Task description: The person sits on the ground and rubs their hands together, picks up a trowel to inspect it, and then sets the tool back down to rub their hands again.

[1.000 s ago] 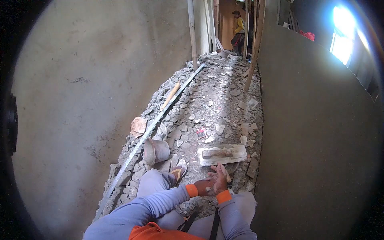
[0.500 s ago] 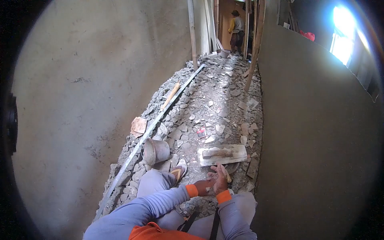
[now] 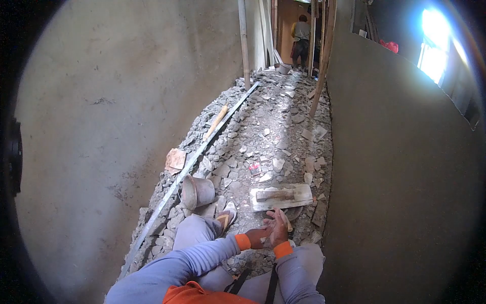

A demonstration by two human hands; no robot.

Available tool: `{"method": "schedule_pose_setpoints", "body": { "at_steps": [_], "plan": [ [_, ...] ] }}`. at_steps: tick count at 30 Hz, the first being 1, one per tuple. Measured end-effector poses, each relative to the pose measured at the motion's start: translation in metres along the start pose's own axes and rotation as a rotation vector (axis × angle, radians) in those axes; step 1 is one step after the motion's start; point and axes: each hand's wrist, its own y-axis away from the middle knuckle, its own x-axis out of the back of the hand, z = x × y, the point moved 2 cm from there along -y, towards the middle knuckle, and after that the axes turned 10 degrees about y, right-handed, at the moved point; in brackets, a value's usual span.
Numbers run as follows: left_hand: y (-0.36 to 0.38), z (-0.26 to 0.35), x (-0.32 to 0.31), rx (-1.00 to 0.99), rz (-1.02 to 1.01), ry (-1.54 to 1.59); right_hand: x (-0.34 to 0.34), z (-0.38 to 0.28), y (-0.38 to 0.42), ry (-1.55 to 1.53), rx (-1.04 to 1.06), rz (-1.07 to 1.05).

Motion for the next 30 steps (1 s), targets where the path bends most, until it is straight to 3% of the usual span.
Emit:
{"method": "schedule_pose_setpoints", "body": {
  "at_steps": [4,7,13,19,22,25,30],
  "plan": [
    [-0.004,-0.001,-0.001,0.111,-0.074,-0.004,-0.003,-0.003,0.003,0.005,0.001,-0.004],
    [0.001,0.021,0.012,0.054,-0.038,0.011,-0.004,-0.005,0.003,0.014,0.005,0.001],
    [-0.010,-0.013,-0.010,0.087,-0.058,0.007,-0.005,-0.006,0.003,0.026,0.007,0.009],
    [-0.001,0.014,0.009,0.075,-0.093,-0.070,-0.002,-0.004,0.002,0.002,0.009,-0.004],
    [0.001,0.021,0.012,-0.001,-0.015,-0.044,-0.001,-0.003,0.002,-0.018,0.006,-0.008],
    [0.000,0.004,0.004,-0.020,-0.026,-0.044,-0.001,-0.003,0.001,0.008,0.003,-0.005],
    [0.001,0.055,0.032,0.076,-0.097,-0.028,-0.005,-0.007,0.004,-0.018,0.013,-0.002]
  ]
}}
